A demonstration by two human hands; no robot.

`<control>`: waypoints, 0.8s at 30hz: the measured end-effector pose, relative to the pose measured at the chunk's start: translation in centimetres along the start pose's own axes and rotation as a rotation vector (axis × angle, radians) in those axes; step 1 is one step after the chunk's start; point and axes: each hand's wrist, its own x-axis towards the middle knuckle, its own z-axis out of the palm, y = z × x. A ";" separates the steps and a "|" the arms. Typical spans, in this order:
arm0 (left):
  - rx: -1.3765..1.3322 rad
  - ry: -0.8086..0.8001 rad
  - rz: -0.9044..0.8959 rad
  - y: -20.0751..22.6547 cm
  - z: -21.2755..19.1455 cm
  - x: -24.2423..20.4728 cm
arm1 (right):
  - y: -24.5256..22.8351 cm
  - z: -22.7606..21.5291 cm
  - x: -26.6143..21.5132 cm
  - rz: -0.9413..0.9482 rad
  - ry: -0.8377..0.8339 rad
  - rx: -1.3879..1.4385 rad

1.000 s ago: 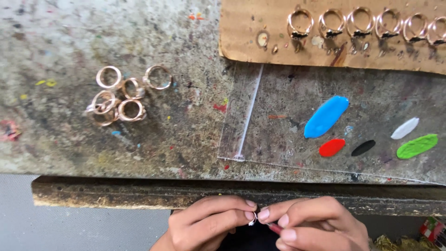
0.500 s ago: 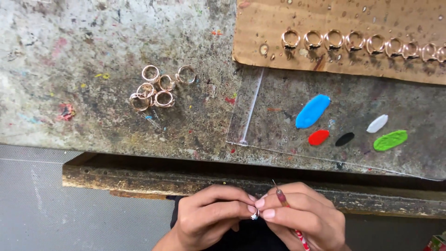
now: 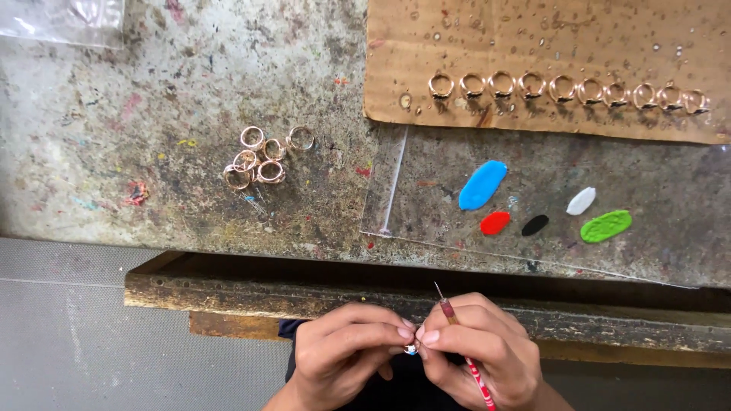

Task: Applying blue enamel to small jewelry rings using a fine-tipped needle tool.

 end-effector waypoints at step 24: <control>-0.397 -0.248 -0.865 4.8 -1.6 3.0 | -0.9 0.2 0.6 -0.167 0.170 0.168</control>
